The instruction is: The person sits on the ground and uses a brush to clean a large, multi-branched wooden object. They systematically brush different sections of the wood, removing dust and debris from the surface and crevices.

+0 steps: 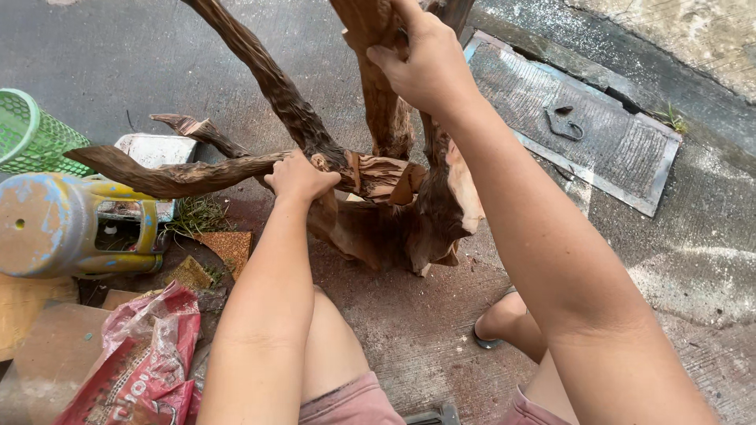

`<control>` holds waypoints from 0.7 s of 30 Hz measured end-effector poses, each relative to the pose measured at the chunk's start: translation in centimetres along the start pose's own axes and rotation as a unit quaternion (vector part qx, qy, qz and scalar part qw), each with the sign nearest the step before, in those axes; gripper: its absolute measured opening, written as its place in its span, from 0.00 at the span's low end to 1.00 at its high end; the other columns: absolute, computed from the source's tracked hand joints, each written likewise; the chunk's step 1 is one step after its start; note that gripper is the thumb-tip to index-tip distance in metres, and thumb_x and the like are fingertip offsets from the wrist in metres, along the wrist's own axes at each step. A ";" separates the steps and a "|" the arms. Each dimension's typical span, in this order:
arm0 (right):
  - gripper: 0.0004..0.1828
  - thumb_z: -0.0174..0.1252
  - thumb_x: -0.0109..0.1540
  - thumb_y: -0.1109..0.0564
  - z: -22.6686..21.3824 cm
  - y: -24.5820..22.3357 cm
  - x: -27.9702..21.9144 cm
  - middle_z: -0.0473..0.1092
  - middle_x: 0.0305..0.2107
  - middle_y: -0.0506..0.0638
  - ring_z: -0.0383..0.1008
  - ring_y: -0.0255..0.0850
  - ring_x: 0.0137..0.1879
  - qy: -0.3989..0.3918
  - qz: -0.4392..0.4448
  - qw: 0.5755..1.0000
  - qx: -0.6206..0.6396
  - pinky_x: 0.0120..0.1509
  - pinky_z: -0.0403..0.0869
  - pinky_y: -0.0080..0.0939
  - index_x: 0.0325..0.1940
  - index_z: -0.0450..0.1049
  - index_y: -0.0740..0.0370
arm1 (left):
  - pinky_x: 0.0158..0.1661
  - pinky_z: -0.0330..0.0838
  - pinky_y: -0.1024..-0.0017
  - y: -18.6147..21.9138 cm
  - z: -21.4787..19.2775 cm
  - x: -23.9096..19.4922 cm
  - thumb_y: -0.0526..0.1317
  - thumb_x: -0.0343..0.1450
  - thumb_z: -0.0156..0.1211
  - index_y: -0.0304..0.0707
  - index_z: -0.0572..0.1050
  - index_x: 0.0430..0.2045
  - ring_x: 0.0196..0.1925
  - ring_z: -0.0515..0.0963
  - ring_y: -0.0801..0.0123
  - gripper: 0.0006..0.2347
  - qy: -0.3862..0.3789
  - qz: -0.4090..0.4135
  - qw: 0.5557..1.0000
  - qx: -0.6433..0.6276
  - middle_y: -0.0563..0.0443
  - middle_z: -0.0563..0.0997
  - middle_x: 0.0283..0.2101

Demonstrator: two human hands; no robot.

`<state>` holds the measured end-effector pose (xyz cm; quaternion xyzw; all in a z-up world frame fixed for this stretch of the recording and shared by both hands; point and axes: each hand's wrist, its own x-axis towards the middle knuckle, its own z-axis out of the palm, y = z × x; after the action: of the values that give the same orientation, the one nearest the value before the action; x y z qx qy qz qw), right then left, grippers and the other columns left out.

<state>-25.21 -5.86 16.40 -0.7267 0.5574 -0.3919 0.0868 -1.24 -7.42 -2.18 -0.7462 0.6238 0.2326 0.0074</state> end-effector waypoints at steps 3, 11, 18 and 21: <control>0.25 0.72 0.66 0.49 2.4 -0.1 2.0 0.74 0.27 0.52 0.74 0.54 0.34 -0.008 -0.023 0.999 -0.026 0.40 0.68 0.54 0.66 0.75 0.48 | 0.64 0.62 0.46 -1.4 0.5 1.3 0.59 0.60 0.66 0.38 0.71 0.62 0.72 0.71 0.47 0.37 -0.002 -0.016 1.000 -0.019 0.42 0.79 0.65; 0.20 0.71 0.71 0.44 1.5 0.1 1.0 0.72 0.31 0.43 0.63 0.35 0.33 0.028 0.004 0.999 0.040 0.39 0.67 0.40 0.65 0.78 0.45 | 0.70 0.56 0.39 -0.3 -1.6 0.4 0.74 0.60 0.63 0.37 0.66 0.70 0.77 0.62 0.41 0.49 -0.035 0.004 0.999 -0.041 0.36 0.69 0.73; 0.14 0.71 0.70 0.46 0.0 -0.5 -0.7 0.70 0.30 0.38 0.63 0.30 0.35 0.011 0.027 0.996 0.083 0.44 0.69 0.34 0.57 0.76 0.43 | 0.72 0.73 0.55 8.1 -13.6 -7.9 0.54 0.81 0.49 0.42 0.71 0.66 0.70 0.77 0.60 0.22 0.333 0.417 0.710 -0.459 0.44 0.77 0.68; 0.13 0.70 0.72 0.53 -1.3 -1.6 -1.6 0.67 0.33 0.39 0.64 0.29 0.38 -0.022 0.032 0.986 0.162 0.44 0.71 0.33 0.53 0.71 0.48 | 0.63 0.74 0.63 12.1 -16.5 -8.9 0.56 0.79 0.59 0.47 0.79 0.57 0.64 0.82 0.57 0.18 0.286 0.485 0.704 -0.433 0.47 0.85 0.59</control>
<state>-24.99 -3.48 17.40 -0.6932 0.5076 -0.4582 0.2277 -8.03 -6.85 19.05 -0.2926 0.7025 0.2237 -0.6090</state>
